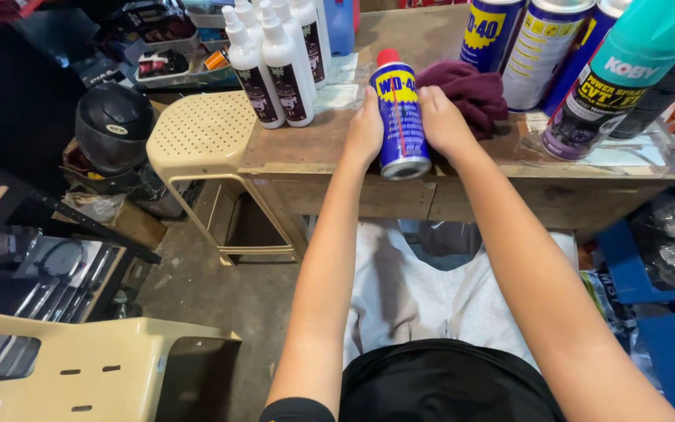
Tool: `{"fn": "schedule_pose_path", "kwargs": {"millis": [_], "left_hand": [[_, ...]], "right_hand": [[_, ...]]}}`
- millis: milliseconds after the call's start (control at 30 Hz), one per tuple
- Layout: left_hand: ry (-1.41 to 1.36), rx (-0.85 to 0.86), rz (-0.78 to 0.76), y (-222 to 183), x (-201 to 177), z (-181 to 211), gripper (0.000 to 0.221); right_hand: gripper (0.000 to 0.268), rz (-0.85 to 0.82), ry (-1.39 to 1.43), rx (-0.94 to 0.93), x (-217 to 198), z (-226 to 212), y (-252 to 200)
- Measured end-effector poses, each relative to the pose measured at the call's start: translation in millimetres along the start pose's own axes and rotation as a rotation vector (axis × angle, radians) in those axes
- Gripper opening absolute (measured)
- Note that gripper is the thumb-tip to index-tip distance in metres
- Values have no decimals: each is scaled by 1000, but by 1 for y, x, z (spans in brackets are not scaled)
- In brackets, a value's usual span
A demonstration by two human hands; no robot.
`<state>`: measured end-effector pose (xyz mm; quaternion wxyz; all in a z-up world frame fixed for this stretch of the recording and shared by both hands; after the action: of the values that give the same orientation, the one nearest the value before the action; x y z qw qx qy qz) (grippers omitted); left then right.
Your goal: Wiping and cleaning a can of WD-40 with a purple cloth.
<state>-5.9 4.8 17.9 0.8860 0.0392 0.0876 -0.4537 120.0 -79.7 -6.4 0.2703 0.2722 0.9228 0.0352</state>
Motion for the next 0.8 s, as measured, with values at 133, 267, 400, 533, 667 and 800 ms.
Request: {"fn": "schedule_pose_path", "kwargs": {"millis": [133,267,400,533,667,800], "left_hand": [[-54,169,-72,-12,1,-6,81],[-97,248,-78,-8,3,-16,75],[-351,219,67,13,-2,-15,68],[-906,235,82,57,-21,-63,80],[-1107,295,-3,45,-18,-51,69],[-1117,369,-49,50,-16,-54,69]], "right_hand": [[37,113,-451,45,5,33,10],[24,220,-855,-40,18,46,21],[15,335,-957,-93,18,23,-4],[13,262,-364,-127,8,21,-14],[22,237,-113,-299,3,2,-24],[29,247,-54,-489,10,-30,-17]]}}
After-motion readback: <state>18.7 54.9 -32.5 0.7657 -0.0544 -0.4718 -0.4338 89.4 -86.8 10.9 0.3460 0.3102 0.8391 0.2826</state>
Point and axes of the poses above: each hand's wrist, its own y-axis towards the middle knuckle, its own x-axis out of the palm, z = x × y, the point moved 3 cm from there along y, towards the middle knuckle, and after that the axes turned 11 degrees about -z, right-handed, at the moved point
